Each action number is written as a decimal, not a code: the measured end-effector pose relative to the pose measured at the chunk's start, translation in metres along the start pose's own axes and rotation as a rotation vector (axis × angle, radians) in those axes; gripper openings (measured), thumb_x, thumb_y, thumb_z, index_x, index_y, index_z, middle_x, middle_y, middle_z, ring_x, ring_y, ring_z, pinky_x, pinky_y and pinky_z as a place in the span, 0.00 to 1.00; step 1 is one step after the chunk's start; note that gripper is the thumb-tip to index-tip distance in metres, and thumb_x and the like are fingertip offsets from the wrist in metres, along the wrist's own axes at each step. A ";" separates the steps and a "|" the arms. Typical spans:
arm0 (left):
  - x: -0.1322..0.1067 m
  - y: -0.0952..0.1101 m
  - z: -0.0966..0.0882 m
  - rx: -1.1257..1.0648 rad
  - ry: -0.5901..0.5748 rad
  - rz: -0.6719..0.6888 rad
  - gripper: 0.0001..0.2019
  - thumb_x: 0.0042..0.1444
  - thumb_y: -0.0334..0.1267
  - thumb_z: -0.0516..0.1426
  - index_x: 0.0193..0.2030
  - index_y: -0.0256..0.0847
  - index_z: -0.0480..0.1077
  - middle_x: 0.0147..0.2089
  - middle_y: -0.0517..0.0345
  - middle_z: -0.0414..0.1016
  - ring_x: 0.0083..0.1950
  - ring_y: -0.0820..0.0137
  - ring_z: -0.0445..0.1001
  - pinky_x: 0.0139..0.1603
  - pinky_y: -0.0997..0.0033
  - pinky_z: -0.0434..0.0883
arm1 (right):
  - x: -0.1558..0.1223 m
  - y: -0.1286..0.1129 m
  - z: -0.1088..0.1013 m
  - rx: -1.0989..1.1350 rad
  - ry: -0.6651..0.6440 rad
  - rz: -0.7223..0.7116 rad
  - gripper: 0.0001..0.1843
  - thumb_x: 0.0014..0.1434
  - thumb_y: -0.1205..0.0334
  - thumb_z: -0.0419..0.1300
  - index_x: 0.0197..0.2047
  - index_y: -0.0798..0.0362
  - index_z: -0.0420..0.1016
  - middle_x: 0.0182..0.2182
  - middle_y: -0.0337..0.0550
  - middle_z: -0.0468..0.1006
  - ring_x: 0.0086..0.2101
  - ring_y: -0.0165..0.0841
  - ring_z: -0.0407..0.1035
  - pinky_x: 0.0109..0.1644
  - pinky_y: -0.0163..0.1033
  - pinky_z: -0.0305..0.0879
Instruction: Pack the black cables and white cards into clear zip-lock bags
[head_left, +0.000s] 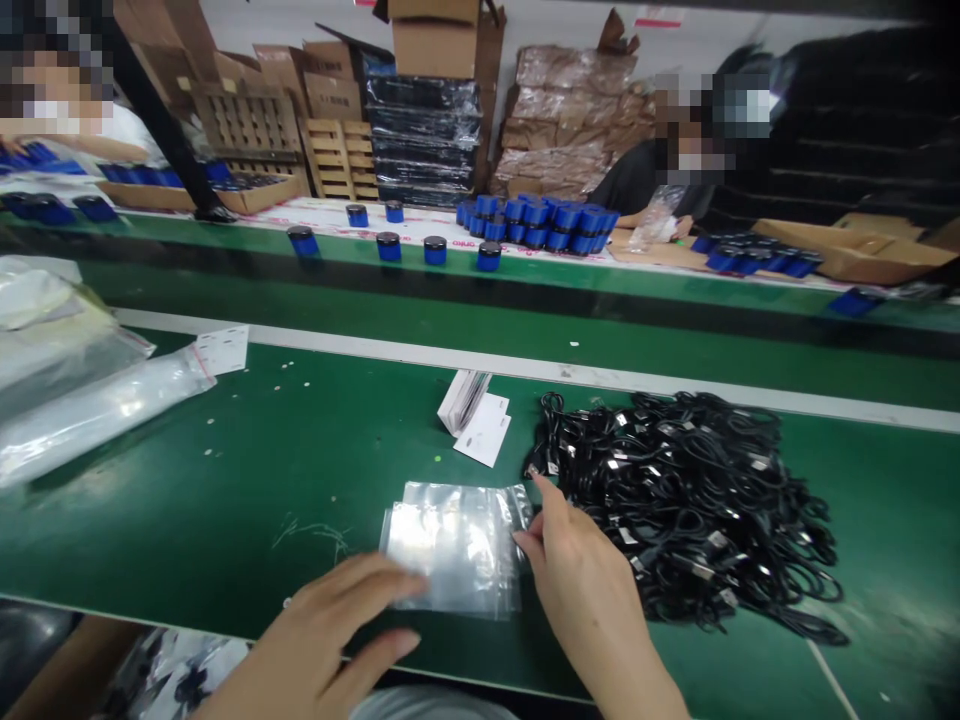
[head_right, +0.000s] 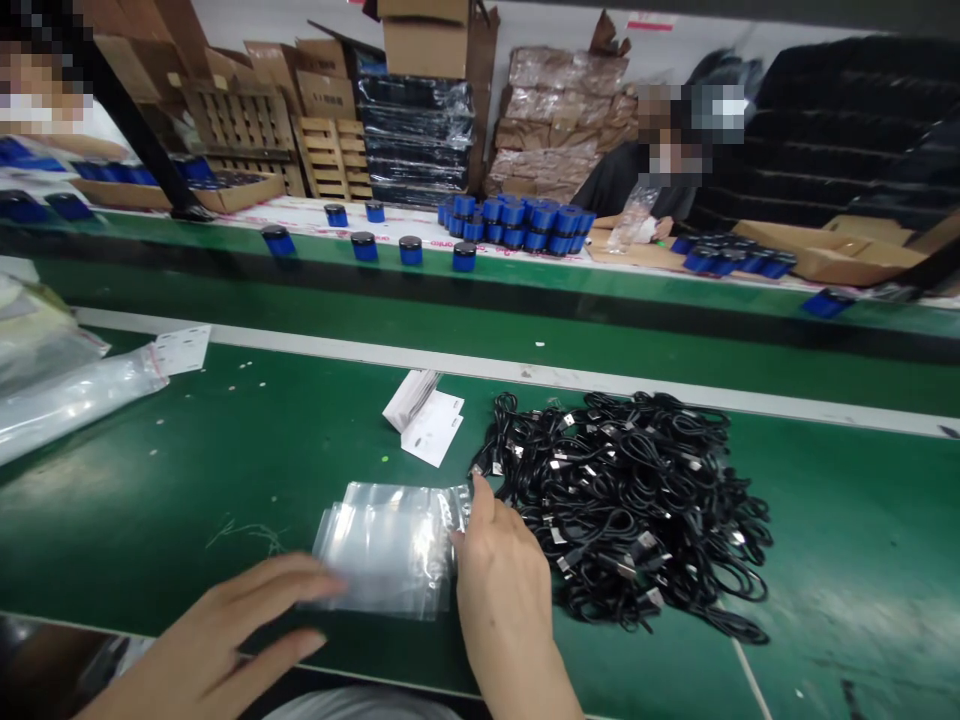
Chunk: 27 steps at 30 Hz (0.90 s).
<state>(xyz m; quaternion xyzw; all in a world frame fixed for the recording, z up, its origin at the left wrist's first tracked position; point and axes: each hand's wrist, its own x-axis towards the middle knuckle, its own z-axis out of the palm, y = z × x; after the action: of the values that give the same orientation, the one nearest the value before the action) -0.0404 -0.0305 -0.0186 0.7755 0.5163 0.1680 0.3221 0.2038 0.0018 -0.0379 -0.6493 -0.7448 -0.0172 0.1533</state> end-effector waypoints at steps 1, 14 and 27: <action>0.018 0.010 0.000 0.071 0.023 0.025 0.16 0.58 0.42 0.54 0.53 0.51 0.70 0.51 0.55 0.74 0.50 0.64 0.74 0.50 0.67 0.71 | 0.000 -0.001 -0.002 -0.015 -0.033 0.025 0.24 0.50 0.74 0.63 0.50 0.62 0.65 0.27 0.47 0.78 0.27 0.42 0.75 0.27 0.41 0.71; 0.087 0.030 0.013 0.275 0.171 0.001 0.05 0.52 0.38 0.59 0.28 0.43 0.68 0.31 0.61 0.73 0.35 0.65 0.69 0.38 0.65 0.64 | 0.003 -0.011 -0.014 0.032 -0.155 0.150 0.12 0.50 0.67 0.68 0.37 0.57 0.72 0.25 0.46 0.78 0.25 0.43 0.76 0.25 0.41 0.70; 0.065 0.021 -0.006 0.006 0.190 -0.342 0.14 0.54 0.53 0.53 0.30 0.45 0.67 0.29 0.62 0.72 0.33 0.64 0.71 0.27 0.71 0.63 | -0.001 -0.012 -0.019 1.115 -0.248 0.296 0.21 0.59 0.68 0.52 0.56 0.54 0.66 0.33 0.41 0.78 0.34 0.35 0.72 0.44 0.42 0.67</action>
<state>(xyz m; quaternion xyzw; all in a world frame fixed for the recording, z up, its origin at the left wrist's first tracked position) -0.0024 0.0251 -0.0044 0.6580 0.6693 0.1816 0.2934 0.1963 -0.0056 -0.0185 -0.5648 -0.5554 0.4745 0.3839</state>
